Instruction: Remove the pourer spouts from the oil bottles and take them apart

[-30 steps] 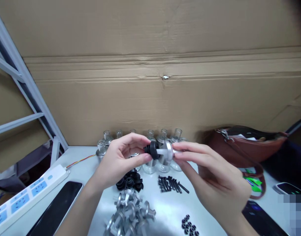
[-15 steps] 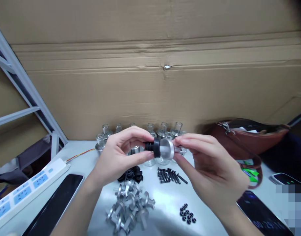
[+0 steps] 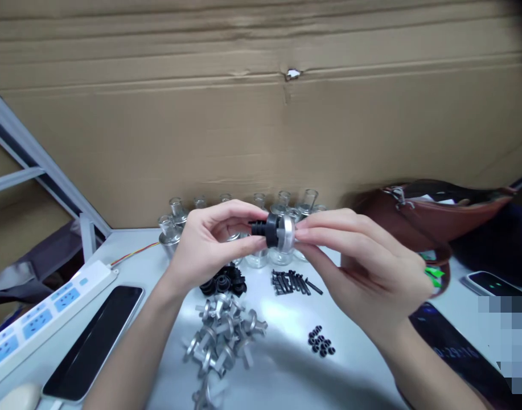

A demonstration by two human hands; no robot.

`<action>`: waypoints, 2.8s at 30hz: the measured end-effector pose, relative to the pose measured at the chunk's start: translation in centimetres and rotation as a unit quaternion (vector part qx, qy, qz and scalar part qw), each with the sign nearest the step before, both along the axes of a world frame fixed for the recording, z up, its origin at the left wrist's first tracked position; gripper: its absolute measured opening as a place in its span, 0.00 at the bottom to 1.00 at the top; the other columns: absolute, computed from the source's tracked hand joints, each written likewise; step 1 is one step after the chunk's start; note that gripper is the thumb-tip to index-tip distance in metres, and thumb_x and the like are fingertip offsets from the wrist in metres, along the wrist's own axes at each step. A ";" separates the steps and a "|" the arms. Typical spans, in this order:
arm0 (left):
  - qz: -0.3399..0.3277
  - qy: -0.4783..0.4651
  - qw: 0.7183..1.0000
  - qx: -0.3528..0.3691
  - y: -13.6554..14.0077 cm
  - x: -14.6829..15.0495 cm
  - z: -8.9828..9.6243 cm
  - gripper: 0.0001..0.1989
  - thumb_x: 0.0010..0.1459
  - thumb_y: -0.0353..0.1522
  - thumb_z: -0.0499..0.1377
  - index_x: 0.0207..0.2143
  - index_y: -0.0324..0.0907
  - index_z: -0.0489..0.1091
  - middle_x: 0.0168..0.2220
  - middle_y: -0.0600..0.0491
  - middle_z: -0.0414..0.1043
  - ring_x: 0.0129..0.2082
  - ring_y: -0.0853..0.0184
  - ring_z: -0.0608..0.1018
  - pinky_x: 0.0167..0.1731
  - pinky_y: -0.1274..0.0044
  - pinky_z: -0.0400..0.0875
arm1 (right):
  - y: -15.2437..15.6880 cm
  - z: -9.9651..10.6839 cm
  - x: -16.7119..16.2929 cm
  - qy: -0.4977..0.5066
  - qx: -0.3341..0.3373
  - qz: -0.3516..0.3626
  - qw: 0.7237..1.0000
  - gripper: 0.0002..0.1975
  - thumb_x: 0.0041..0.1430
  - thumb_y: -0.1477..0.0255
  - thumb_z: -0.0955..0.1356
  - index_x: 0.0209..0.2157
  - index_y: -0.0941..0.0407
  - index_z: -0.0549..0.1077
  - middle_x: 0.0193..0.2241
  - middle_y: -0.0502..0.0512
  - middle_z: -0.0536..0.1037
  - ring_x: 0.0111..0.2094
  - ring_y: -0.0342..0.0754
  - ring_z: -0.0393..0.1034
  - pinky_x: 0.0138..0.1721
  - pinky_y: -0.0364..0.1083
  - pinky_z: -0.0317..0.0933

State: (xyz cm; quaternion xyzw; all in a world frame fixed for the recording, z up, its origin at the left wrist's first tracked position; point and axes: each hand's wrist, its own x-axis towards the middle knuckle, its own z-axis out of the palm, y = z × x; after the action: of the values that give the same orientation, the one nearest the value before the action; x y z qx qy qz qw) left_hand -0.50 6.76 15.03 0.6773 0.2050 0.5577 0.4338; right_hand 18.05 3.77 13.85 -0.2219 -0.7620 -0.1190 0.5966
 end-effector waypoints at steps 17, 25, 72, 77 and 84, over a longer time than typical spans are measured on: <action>0.046 0.036 0.979 0.193 -1.4 -0.1 -0.4 0.07 0.50 0.27 0.69 0.33 0.45 0.79 0.33 0.54 0.79 0.34 0.68 0.80 0.33 0.77 0.79 | -3.3 -0.2 -0.2 0.031 -0.056 -0.046 0.997 0.16 0.52 0.85 0.72 0.37 0.49 0.79 0.34 0.48 0.83 0.31 0.45 0.77 0.30 0.44 0.71; 0.083 0.123 0.948 0.283 -3.4 -0.3 -0.9 0.07 0.52 0.23 0.67 0.33 0.42 0.77 0.33 0.52 0.78 0.32 0.69 0.80 0.33 0.78 0.78 | -4.7 -0.8 -0.7 0.168 -0.240 0.046 0.955 0.12 0.47 0.83 0.75 0.29 0.50 0.81 0.27 0.48 0.83 0.29 0.46 0.77 0.29 0.44 0.71; 0.102 0.163 0.976 -0.106 -6.8 0.0 -11.8 0.12 0.61 0.31 0.59 0.47 0.48 0.69 0.44 0.50 0.71 0.40 0.66 0.76 0.38 0.77 0.75 | -3.6 -9.2 -0.6 0.098 -0.611 0.217 0.755 0.14 0.53 0.75 0.66 0.43 0.54 0.66 0.28 0.49 0.75 0.28 0.43 0.72 0.34 0.45 0.69; 0.082 0.229 0.964 -0.107 -7.2 0.1 -11.4 0.12 0.59 0.29 0.58 0.46 0.45 0.68 0.42 0.51 0.73 0.39 0.65 0.77 0.41 0.73 0.73 | -4.3 -9.2 -0.7 0.075 -0.627 0.191 0.752 0.13 0.51 0.76 0.65 0.40 0.53 0.63 0.26 0.48 0.75 0.29 0.44 0.72 0.32 0.45 0.66; 0.120 0.246 0.961 -0.045 -7.7 0.0 -11.7 0.18 0.52 0.26 0.57 0.45 0.47 0.59 0.38 0.54 0.70 0.37 0.66 0.76 0.39 0.73 0.72 | -4.7 -9.2 -1.1 0.036 -0.603 0.163 0.780 0.13 0.48 0.77 0.64 0.38 0.52 0.61 0.26 0.47 0.76 0.28 0.45 0.72 0.30 0.44 0.65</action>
State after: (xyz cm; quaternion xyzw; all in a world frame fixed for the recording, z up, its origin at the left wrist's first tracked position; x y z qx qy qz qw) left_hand -0.48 -0.99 3.37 0.7433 0.4105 0.4124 0.3300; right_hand 16.99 -0.97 4.68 -0.4126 -0.6808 0.4721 0.3787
